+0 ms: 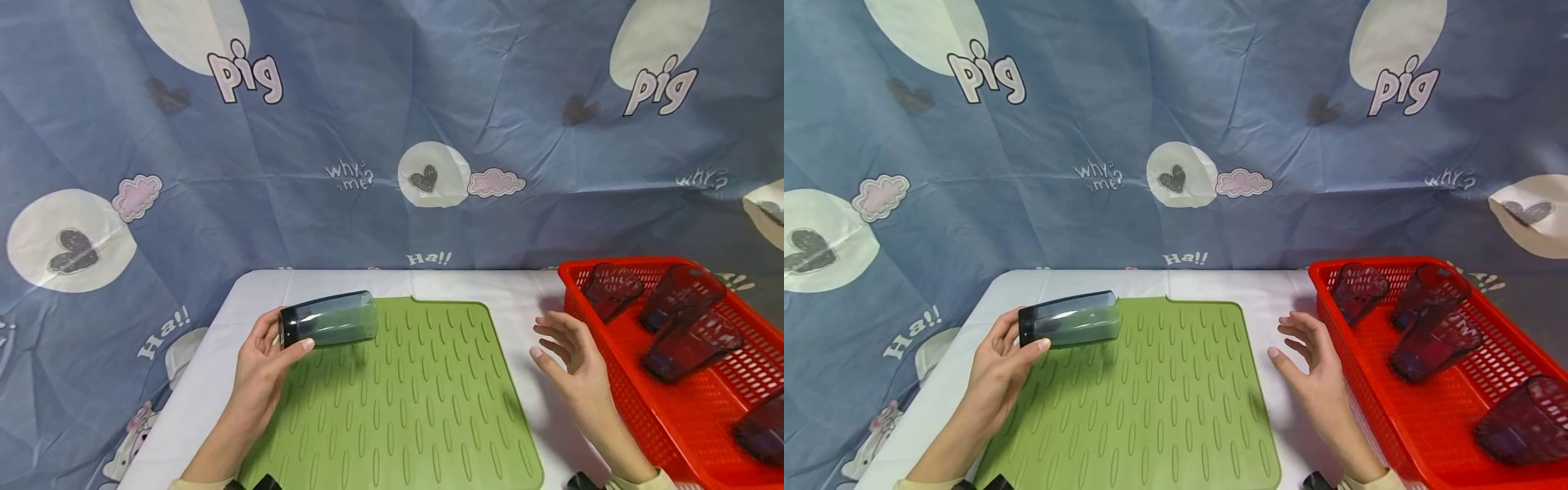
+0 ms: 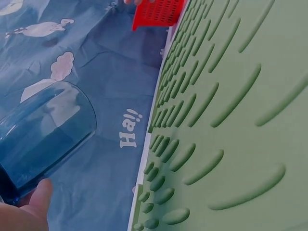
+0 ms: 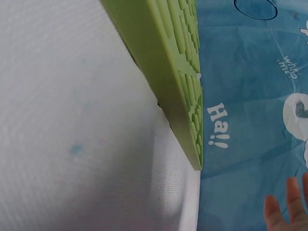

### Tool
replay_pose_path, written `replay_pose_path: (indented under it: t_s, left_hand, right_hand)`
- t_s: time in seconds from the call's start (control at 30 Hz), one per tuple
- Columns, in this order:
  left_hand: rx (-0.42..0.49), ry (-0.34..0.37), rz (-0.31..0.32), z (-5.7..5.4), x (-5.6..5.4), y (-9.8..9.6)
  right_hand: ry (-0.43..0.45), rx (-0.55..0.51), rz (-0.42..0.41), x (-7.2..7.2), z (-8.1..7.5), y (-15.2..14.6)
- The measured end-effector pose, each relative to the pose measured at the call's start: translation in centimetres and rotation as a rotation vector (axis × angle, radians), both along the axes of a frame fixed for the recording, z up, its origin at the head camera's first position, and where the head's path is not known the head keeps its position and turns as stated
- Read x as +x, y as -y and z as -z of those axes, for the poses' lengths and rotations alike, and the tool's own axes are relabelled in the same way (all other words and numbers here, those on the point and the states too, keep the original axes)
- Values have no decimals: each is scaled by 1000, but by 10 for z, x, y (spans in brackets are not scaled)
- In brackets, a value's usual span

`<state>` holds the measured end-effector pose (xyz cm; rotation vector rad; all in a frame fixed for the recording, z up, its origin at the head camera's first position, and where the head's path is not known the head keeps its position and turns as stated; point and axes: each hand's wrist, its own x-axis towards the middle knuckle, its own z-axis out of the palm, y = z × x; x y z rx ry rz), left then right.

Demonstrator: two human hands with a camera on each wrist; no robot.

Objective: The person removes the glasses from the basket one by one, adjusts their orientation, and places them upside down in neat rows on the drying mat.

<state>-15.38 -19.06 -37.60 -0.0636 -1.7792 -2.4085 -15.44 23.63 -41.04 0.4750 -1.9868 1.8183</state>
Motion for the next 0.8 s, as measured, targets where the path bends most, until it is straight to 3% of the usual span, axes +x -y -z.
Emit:
replay_pose_path:
  t_s: [0.17, 0.63, 0.8]
  left_hand:
    - [-29, 5, 4, -1, -1, 4]
    - [-78, 3, -65, -9, 0, 14]
    - [-57, 2, -77, -9, -1, 17]
  right_hand:
    - [-7, -15, -6, -1, 2, 0]
    - [-20, -10, -26, -9, 1, -1]
    - [-22, -13, -28, -13, -1, 0]
